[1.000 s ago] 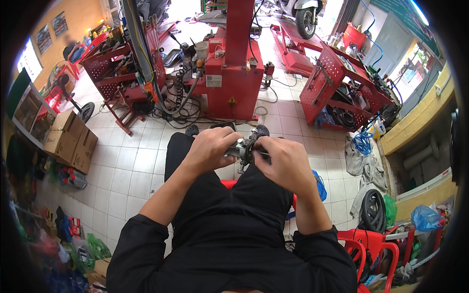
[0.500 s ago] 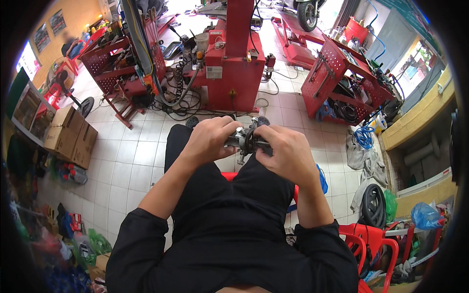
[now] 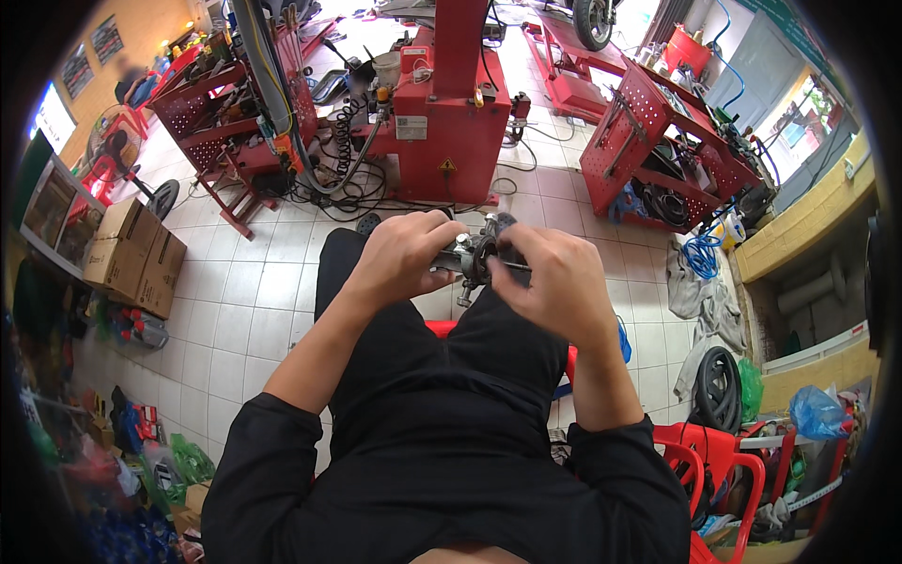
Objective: The person sits on a stool in a workshop and assembles a mechanical component, likely a carburetor, using their hands. They manipulate small metal parts, including a spring and a float, and place them into a metal tray on the floor.
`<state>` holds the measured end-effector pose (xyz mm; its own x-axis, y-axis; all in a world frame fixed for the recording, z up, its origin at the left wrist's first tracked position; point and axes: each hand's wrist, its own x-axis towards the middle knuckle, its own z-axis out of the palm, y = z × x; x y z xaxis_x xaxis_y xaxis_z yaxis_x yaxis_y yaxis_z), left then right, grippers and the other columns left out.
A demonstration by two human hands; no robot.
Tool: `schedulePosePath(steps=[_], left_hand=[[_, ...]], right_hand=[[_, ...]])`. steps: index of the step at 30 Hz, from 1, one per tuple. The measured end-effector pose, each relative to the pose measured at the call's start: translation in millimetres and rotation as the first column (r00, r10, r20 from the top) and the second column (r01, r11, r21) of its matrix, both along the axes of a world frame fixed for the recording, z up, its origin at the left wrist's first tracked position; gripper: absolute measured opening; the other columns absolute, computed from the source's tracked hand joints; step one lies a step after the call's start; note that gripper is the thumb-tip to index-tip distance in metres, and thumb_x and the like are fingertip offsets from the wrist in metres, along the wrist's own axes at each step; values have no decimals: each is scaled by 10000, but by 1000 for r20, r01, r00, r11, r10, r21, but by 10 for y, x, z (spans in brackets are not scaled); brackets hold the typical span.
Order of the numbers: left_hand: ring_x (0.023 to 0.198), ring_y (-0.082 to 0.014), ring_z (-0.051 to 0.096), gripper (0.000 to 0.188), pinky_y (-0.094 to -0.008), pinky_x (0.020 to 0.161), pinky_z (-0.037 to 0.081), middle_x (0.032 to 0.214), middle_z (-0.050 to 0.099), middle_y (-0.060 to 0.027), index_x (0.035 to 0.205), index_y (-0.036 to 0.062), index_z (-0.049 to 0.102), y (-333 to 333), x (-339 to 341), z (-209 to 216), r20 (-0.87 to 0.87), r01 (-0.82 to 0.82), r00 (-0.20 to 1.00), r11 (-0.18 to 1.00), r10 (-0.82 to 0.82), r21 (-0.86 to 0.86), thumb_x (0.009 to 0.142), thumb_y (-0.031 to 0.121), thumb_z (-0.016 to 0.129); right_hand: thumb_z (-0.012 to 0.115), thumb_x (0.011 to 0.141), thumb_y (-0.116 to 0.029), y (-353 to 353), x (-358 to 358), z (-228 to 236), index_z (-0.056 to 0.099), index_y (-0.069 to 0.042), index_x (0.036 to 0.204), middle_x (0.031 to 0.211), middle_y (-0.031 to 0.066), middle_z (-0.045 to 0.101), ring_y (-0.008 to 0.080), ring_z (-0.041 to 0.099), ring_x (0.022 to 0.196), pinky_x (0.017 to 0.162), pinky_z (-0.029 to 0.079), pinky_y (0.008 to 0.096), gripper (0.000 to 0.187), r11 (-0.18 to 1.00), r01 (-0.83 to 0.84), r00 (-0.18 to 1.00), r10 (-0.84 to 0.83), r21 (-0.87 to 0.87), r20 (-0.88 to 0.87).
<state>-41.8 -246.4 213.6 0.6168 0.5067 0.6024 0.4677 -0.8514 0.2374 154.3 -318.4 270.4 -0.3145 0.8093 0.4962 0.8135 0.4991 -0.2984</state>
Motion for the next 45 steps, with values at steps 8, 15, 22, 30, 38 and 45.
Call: schedulePosePath(steps=[8, 15, 22, 30, 38, 45], left_hand=[[708, -268, 581, 544, -369, 601, 455, 795, 560, -44, 956, 105, 563, 1, 5, 6, 9, 4, 1000, 1000, -4, -2, 466, 162, 791], [713, -269, 582, 536, -373, 606, 456, 792, 563, -43, 949, 102, 565, 9, 3, 2, 7, -5, 1000, 1000, 6, -8, 463, 159, 786], [717, -268, 584, 533, -372, 603, 455, 803, 570, -46, 946, 99, 564, 20, -5, -4, 12, 7, 1000, 1000, -7, 10, 464, 159, 785], [716, -266, 585, 538, -368, 603, 458, 810, 572, -44, 956, 107, 565, 14, -1, -13, -1, 4, 1000, 1000, -4, 3, 469, 162, 788], [719, -269, 586, 526, -369, 608, 460, 811, 573, -49, 955, 101, 564, 22, -2, -9, 0, -2, 1000, 1000, 2, -6, 479, 158, 782], [717, -271, 584, 502, -371, 610, 457, 805, 570, -50, 944, 99, 566, 22, -2, -16, 13, 2, 1000, 1000, -2, 1, 492, 156, 776]], right_hand=[[616, 748, -199, 0, 8, 3, 584, -51, 813, 727, 113, 614, 293, 603, 667, 579, 467, 388, 165, 999, 11, 999, -10, -36, 42], [607, 759, -183, 22, 9, -33, 574, -52, 827, 748, 107, 616, 292, 605, 660, 577, 467, 387, 151, 998, 53, 992, -47, -45, 115], [602, 762, -177, 19, -4, -34, 573, -54, 835, 740, 109, 611, 288, 606, 660, 574, 464, 388, 146, 1000, -28, 999, 28, -15, 31], [625, 715, -185, -19, -21, 6, 581, -48, 860, 739, 107, 614, 289, 609, 685, 602, 471, 395, 205, 995, -84, 996, 84, -49, -10], [626, 704, -182, 1, -6, -3, 577, -50, 861, 745, 103, 616, 288, 608, 691, 603, 469, 395, 211, 998, -49, 998, 50, -30, 34], [615, 707, -164, -9, -38, 20, 584, -59, 841, 738, 106, 612, 295, 602, 675, 596, 466, 394, 174, 1000, -31, 1000, 31, -3, 4]])
